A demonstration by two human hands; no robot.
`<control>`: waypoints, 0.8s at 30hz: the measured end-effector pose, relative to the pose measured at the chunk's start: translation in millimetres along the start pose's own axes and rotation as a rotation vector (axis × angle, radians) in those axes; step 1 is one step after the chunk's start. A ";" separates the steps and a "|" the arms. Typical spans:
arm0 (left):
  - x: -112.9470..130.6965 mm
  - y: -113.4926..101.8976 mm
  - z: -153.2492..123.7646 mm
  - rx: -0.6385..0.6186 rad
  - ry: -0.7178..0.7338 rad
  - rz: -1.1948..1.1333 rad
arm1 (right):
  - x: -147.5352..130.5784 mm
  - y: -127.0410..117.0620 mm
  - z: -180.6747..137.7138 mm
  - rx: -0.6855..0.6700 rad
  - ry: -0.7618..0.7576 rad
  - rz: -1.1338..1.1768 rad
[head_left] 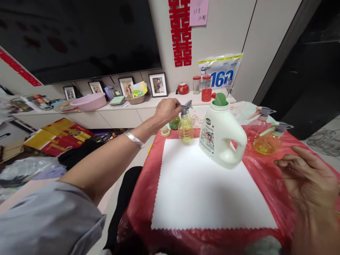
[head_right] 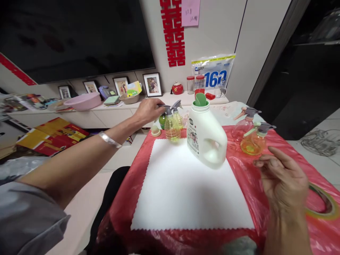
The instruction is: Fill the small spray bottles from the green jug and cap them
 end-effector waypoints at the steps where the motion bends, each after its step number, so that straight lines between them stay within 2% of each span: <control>1: -2.3 -6.5 -8.4 -0.006 -0.011 -0.017 | -0.8 2.0 -0.2 -0.009 0.004 0.014; 4: -9.3 -12.5 -41.2 -0.053 -0.037 -0.083 | -3.6 5.5 -1.5 -0.019 0.027 0.039; 7: -11.6 -4.4 -77.1 -0.106 -0.020 -0.161 | -9.9 12.0 -9.0 -0.056 0.024 0.029; 9: -12.4 2.0 -96.5 -0.111 -0.019 -0.221 | -14.4 22.3 -20.3 -0.126 0.016 0.008; 13: -22.6 14.8 -119.6 -0.010 -0.154 -0.488 | -10.4 55.3 -57.1 -0.363 0.051 -0.108; 17: -36.1 41.7 -137.9 0.122 -0.325 -1.033 | 11.3 90.2 -100.6 -0.669 0.052 -0.312; 19: -45.1 59.3 -151.2 0.190 -0.445 -1.226 | 21.7 102.3 -116.7 -0.751 0.010 -0.377; 21: -49.1 79.3 -166.3 0.167 -0.540 -1.301 | 29.5 111.5 -127.8 -0.786 -0.062 -0.419; 24: -49.1 103.5 -186.8 0.089 -0.600 -1.301 | 40.2 120.3 -138.8 -0.802 -0.189 -0.475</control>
Point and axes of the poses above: each hand's wrist, its own z-axis towards the middle knuckle, its own y-axis out of the palm, x = y × z, the point moved 7 cm from there along z, towards the middle knuckle, and after that the axes turned 12 degrees about x, right-handed, at the moved point
